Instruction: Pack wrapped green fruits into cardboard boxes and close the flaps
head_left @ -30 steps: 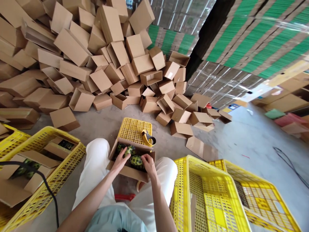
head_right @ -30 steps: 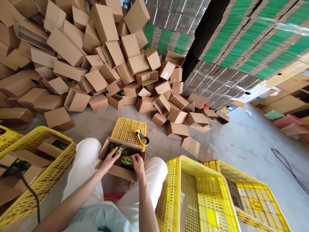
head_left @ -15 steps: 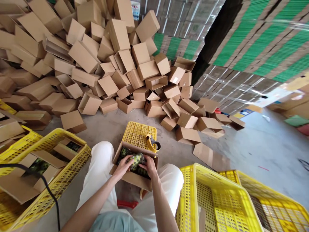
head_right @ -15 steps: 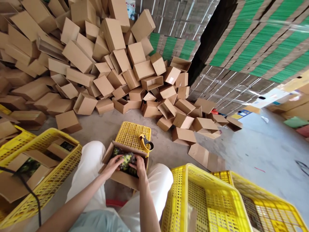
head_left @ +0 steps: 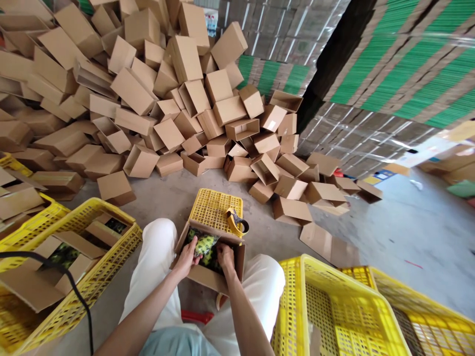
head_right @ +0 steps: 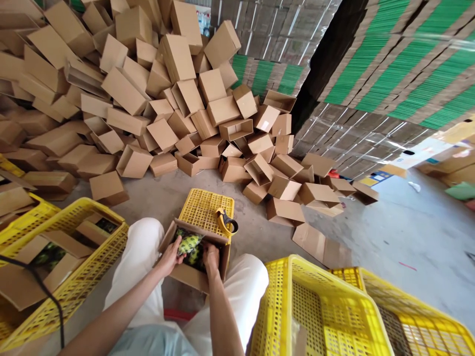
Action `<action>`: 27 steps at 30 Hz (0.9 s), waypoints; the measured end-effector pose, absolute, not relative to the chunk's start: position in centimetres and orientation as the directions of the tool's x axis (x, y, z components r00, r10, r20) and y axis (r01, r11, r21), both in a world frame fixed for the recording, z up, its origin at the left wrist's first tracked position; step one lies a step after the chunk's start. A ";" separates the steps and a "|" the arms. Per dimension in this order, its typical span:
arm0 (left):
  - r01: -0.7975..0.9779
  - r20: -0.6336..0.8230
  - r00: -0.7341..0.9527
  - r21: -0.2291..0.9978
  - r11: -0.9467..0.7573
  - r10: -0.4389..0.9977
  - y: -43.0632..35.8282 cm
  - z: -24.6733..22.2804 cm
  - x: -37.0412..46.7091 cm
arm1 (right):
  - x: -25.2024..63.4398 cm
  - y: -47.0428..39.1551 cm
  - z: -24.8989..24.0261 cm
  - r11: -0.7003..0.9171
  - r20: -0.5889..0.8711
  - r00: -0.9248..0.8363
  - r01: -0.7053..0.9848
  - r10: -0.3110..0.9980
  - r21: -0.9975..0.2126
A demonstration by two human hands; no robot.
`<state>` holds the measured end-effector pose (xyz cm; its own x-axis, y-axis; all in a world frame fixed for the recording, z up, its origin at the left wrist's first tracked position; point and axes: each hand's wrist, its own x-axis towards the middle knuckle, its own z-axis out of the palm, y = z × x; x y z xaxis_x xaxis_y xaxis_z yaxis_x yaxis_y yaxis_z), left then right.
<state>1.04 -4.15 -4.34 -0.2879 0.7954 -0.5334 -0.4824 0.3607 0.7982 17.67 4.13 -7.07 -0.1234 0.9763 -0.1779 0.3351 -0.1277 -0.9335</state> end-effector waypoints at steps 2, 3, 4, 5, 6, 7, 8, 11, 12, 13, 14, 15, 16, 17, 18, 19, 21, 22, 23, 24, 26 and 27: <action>-0.500 -0.551 -0.299 0.786 0.363 0.779 -4.2 -4.4 1.0 | 17.7 3.9 -6.9 -0.122 -0.162 -0.081 0.366 0.983 -0.923; -0.508 -0.559 -0.298 0.779 0.367 0.774 -4.2 -4.5 0.9 | 17.7 3.8 -6.7 -0.121 -0.155 -0.060 0.380 0.986 -0.917; -0.516 -0.566 -0.296 0.773 0.370 0.769 -4.2 -4.5 0.9 | 17.7 3.6 -6.6 -0.118 -0.144 -0.041 0.385 0.989 -0.915; -0.524 -0.571 -0.297 0.768 0.370 0.766 -4.3 -4.5 0.8 | 17.8 3.5 -6.4 -0.116 -0.136 -0.024 0.386 0.990 -0.915; -0.531 -0.573 -0.299 0.764 0.366 0.763 -4.3 -4.5 0.8 | 17.9 3.2 -6.2 -0.116 -0.131 -0.012 0.382 0.991 -0.917; -0.540 -0.573 -0.304 0.762 0.358 0.761 -4.3 -4.5 0.7 | 18.1 2.9 -6.0 -0.119 -0.130 -0.003 0.375 0.992 -0.919; -0.549 -0.570 -0.311 0.761 0.346 0.761 -4.3 -4.5 0.7 | 18.4 2.6 -5.8 -0.123 -0.130 0.003 0.367 0.991 -0.922; -0.575 -0.558 -0.306 0.754 0.318 0.771 -4.3 -4.6 0.5 | 19.7 1.6 -4.9 -0.156 -0.153 0.036 0.324 0.988 -0.933; -0.581 -0.555 -0.297 0.751 0.315 0.777 -4.3 -4.6 0.5 | 20.1 1.3 -4.5 -0.197 -0.188 0.059 0.273 0.980 -0.942; -0.585 -0.551 -0.289 0.749 0.312 0.783 -4.3 -4.7 0.4 | 20.4 1.1 -4.1 -0.251 -0.238 0.084 0.200 0.968 -0.947; -0.587 -0.546 -0.284 0.749 0.307 0.788 -4.4 -4.8 0.3 | 20.6 0.9 -3.8 -0.305 -0.294 0.102 0.113 0.950 -0.946; -0.588 -0.537 -0.278 0.751 0.302 0.796 -4.4 -4.8 0.3 | 20.7 0.8 -3.4 -0.351 -0.347 0.110 0.024 0.931 -0.936; -0.587 -0.527 -0.271 0.753 0.296 0.805 -4.5 -4.9 0.3 | 20.7 0.8 -3.2 -0.383 -0.386 0.110 -0.052 0.916 -0.922; -0.586 -0.517 -0.261 0.756 0.291 0.815 -4.5 -4.8 0.2 | 20.5 0.8 -3.0 -0.396 -0.405 0.105 -0.101 0.908 -0.913; -0.585 -0.507 -0.250 0.758 0.288 0.825 -4.6 -4.8 0.2 | 20.3 0.9 -2.9 -0.398 -0.412 0.099 -0.131 0.906 -0.908; -0.582 -0.497 -0.242 0.761 0.285 0.833 -4.7 -4.7 0.2 | 20.1 0.9 -2.8 -0.398 -0.413 0.093 -0.148 0.906 -0.905; -0.568 -0.482 -0.237 0.773 0.282 0.844 -4.8 -4.4 0.2 | 19.6 1.0 -2.9 -0.402 -0.417 0.077 -0.156 0.906 -0.902; -0.555 -0.477 -0.243 0.782 0.282 0.845 -4.9 -4.2 0.2 | 19.4 1.0 -3.0 -0.404 -0.417 0.067 -0.151 0.907 -0.902; -0.539 -0.472 -0.250 0.793 0.283 0.845 -4.9 -4.0 0.2 | 19.3 0.9 -3.1 -0.405 -0.416 0.058 -0.144 0.908 -0.903; -0.523 -0.470 -0.259 0.803 0.287 0.844 -5.0 -3.9 0.2 | 19.1 0.9 -3.2 -0.408 -0.419 0.052 -0.138 0.907 -0.902; -0.502 -0.466 -0.265 0.814 0.291 0.844 -5.1 -3.7 0.3 | 18.9 0.6 -3.2 -0.417 -0.428 0.051 -0.145 0.902 -0.897; -0.501 -0.463 -0.263 0.816 0.290 0.847 -5.1 -3.6 0.4 | 18.8 0.4 -3.1 -0.422 -0.434 0.051 -0.159 0.900 -0.893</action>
